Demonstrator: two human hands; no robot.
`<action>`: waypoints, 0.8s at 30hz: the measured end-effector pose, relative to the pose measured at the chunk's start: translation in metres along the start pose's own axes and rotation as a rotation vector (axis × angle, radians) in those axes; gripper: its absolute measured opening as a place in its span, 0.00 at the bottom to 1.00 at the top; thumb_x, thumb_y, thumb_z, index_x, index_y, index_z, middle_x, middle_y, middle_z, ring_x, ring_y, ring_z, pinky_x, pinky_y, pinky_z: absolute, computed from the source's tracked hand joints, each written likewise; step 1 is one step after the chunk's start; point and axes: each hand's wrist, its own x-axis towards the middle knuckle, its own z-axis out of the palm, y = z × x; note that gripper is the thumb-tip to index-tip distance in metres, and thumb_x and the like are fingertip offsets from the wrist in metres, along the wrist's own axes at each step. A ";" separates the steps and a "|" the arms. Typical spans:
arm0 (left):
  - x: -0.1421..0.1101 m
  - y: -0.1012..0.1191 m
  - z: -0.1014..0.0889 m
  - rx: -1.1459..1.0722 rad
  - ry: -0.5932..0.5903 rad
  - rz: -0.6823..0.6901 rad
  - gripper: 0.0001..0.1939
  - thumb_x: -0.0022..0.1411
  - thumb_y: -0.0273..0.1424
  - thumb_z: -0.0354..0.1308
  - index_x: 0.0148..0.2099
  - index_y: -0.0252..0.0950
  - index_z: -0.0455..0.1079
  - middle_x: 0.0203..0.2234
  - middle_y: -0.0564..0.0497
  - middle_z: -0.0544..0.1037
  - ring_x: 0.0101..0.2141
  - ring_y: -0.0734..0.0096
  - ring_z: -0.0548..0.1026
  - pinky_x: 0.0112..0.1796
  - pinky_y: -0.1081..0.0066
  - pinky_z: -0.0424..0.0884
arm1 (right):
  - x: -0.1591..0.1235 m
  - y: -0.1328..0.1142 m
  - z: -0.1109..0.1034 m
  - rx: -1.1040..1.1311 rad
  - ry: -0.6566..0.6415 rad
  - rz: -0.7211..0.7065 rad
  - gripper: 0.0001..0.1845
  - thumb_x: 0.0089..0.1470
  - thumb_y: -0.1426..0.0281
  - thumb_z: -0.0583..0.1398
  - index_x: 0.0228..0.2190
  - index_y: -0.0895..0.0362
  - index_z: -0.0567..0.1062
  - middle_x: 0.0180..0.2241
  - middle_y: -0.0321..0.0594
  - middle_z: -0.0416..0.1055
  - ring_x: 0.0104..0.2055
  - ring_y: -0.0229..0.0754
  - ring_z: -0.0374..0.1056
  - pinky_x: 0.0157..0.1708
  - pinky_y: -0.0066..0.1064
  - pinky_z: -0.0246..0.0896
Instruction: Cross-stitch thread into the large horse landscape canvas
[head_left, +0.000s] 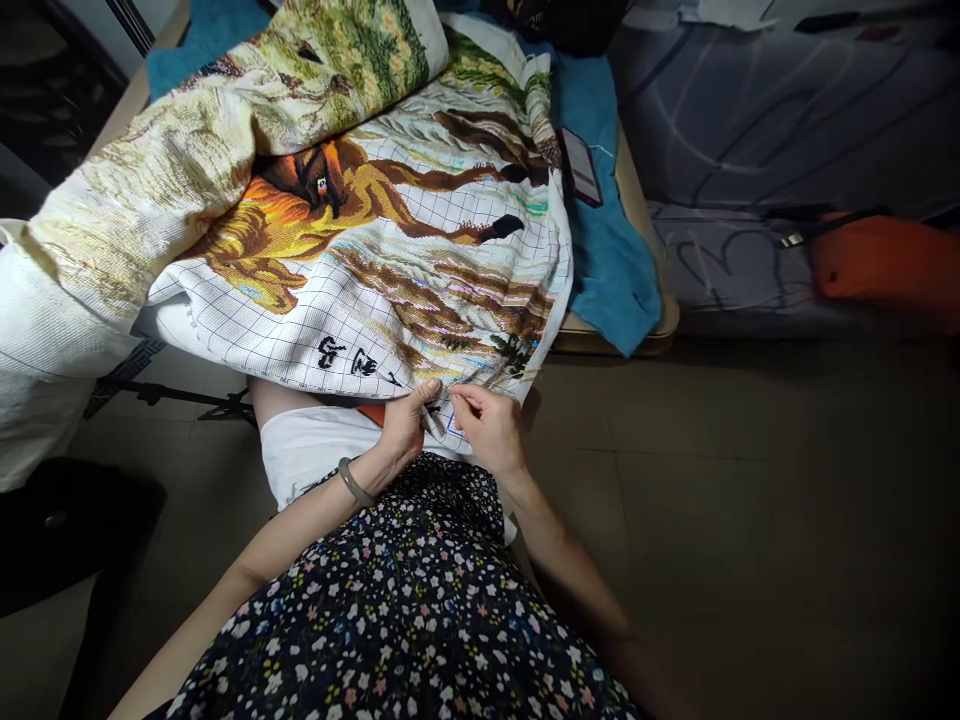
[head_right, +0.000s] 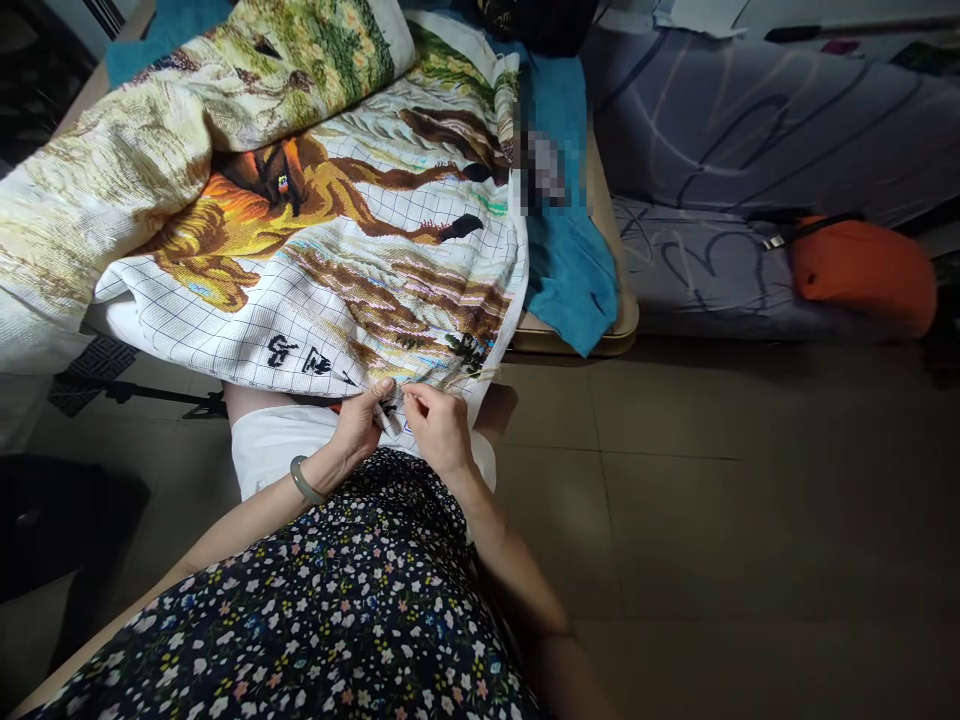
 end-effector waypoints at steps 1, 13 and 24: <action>0.000 0.000 0.000 -0.001 0.000 0.005 0.16 0.39 0.28 0.69 0.34 0.36 0.70 0.29 0.54 0.75 0.32 0.75 0.73 0.41 0.71 0.69 | 0.001 -0.001 0.000 -0.018 0.005 -0.007 0.13 0.53 0.67 0.55 0.33 0.57 0.78 0.21 0.38 0.73 0.23 0.38 0.68 0.24 0.27 0.61; -0.002 0.002 0.003 0.113 0.066 -0.067 0.17 0.36 0.33 0.69 0.30 0.34 0.68 0.21 0.55 0.70 0.22 0.77 0.67 0.27 0.74 0.65 | -0.003 -0.001 0.020 0.355 -0.006 0.236 0.09 0.48 0.63 0.59 0.25 0.57 0.69 0.20 0.34 0.70 0.18 0.34 0.65 0.18 0.24 0.62; -0.002 0.004 0.007 0.159 0.078 -0.108 0.14 0.38 0.34 0.67 0.26 0.34 0.66 0.17 0.57 0.66 0.17 0.79 0.62 0.17 0.76 0.57 | -0.006 0.007 0.033 0.351 0.108 0.220 0.08 0.49 0.65 0.60 0.24 0.57 0.71 0.19 0.34 0.69 0.20 0.35 0.66 0.22 0.26 0.65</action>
